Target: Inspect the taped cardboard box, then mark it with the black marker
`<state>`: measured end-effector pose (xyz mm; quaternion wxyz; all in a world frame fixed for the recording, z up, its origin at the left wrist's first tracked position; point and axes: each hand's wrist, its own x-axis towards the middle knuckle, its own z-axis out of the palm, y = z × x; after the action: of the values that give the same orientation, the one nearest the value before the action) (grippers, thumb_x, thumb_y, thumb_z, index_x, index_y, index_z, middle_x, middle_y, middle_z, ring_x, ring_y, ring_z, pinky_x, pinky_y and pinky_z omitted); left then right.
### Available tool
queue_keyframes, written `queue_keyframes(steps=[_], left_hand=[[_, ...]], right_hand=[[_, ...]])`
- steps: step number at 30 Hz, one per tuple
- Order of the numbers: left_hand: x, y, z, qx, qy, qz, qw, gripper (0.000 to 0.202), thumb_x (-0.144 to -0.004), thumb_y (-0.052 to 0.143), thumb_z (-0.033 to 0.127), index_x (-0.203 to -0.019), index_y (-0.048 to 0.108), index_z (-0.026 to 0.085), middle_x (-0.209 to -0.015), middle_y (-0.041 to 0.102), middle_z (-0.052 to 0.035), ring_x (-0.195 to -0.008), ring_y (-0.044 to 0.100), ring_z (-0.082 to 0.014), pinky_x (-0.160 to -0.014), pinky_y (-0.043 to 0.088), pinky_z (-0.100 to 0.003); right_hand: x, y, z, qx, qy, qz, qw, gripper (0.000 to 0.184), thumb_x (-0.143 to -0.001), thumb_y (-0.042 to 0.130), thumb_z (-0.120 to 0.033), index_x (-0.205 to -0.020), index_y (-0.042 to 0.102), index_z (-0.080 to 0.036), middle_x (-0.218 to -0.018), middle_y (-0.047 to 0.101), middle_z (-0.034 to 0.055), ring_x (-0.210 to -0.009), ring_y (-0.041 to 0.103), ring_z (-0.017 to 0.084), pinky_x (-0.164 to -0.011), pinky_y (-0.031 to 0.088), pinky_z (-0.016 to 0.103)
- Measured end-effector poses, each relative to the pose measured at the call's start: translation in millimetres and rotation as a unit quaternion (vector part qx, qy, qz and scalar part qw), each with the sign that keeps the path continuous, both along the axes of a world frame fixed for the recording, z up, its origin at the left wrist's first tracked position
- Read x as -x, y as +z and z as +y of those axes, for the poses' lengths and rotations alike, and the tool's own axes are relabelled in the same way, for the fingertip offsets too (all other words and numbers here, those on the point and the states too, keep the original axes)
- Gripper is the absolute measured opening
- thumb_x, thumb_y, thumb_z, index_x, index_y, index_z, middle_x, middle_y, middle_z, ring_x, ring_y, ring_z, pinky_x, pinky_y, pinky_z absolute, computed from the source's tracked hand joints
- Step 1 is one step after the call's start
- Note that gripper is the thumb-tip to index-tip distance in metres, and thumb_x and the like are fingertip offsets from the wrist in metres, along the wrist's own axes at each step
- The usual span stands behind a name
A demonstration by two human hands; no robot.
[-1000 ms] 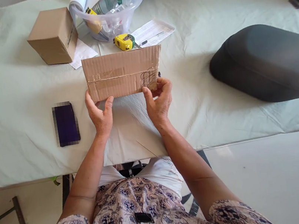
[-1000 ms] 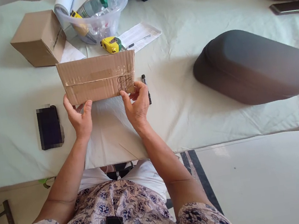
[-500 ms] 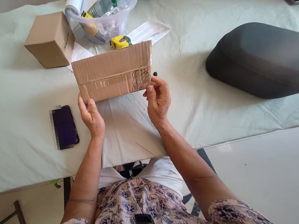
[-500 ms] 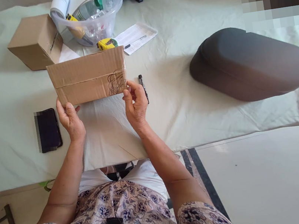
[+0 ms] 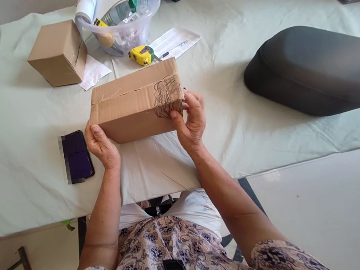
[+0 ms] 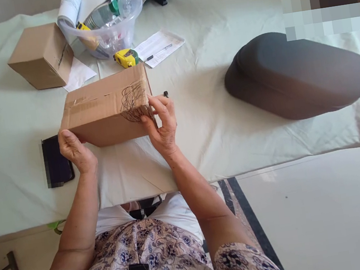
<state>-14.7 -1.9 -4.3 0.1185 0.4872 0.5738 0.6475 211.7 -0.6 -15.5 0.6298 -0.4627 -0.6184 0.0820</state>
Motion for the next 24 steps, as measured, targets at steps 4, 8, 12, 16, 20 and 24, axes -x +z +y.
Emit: queue_keyframes(steps=[4,8,12,16,20,24], left_hand=[[6.4,-1.3,4.4,-0.026,0.05,0.023,0.998,0.062,-0.098,0.037,0.07,-0.098,0.067,0.016,-0.092,0.065,-0.0055,-0.095,0.065,-0.0187,-0.092,0.052,-0.033],[10.6,-3.4,8.9,-0.046,0.023,0.015,0.999,0.063,-0.094,0.046,0.072,-0.117,0.067,0.017,-0.107,0.068,-0.0089,-0.107,0.066,-0.0205,-0.101,0.051,-0.034],[13.7,-5.2,13.0,-0.052,-0.037,-0.003,0.998,0.07,-0.092,0.049,0.073,-0.14,0.056,0.023,-0.134,0.064,-0.0112,-0.129,0.061,-0.0224,-0.113,0.045,-0.034],[13.8,-4.9,14.5,-0.041,-0.068,0.011,0.997,0.079,-0.089,0.052,0.075,-0.15,0.045,0.026,-0.148,0.057,-0.0126,-0.135,0.058,-0.0235,-0.117,0.043,-0.035],[13.9,-3.0,16.9,-0.05,-0.041,-0.001,0.998,0.075,-0.091,0.052,0.073,-0.147,0.048,0.023,-0.141,0.062,-0.0129,-0.133,0.06,-0.0225,-0.115,0.044,-0.034],[15.7,0.9,18.2,-0.041,-0.01,-0.01,0.999,0.07,-0.092,0.05,0.073,-0.139,0.056,0.022,-0.13,0.067,-0.0105,-0.122,0.064,-0.0209,-0.111,0.047,-0.033]], right_hand=[[3.2,1.2,0.1,0.029,0.013,0.01,0.999,0.048,-0.097,0.052,-0.054,-0.14,0.057,-0.033,-0.129,0.062,0.0114,-0.123,0.059,0.028,-0.094,0.057,0.045],[0.9,1.3,4.2,0.051,0.055,0.023,0.997,0.049,-0.097,0.053,-0.056,-0.14,0.057,-0.033,-0.132,0.064,0.01,-0.124,0.06,0.027,-0.095,0.058,0.044],[-3.7,1.0,8.0,0.068,0.117,0.031,0.99,0.049,-0.096,0.055,-0.055,-0.14,0.059,-0.032,-0.137,0.065,0.0092,-0.129,0.06,0.027,-0.093,0.06,0.041],[-8.5,3.3,7.3,0.086,0.133,-0.007,0.987,0.052,-0.099,0.049,-0.052,-0.146,0.055,-0.032,-0.149,0.058,0.0089,-0.14,0.053,0.028,-0.096,0.061,0.042],[-10.9,8.8,4.0,0.086,0.167,-0.091,0.978,0.06,-0.1,0.046,-0.051,-0.157,0.039,-0.035,-0.163,0.045,0.0046,-0.154,0.037,0.029,-0.111,0.054,0.048],[-10.4,14.1,0.9,0.098,0.21,-0.155,0.96,0.074,-0.099,0.05,-0.051,-0.164,0.02,-0.034,-0.173,0.028,0.0018,-0.162,0.021,0.03,-0.129,0.031,0.055]])
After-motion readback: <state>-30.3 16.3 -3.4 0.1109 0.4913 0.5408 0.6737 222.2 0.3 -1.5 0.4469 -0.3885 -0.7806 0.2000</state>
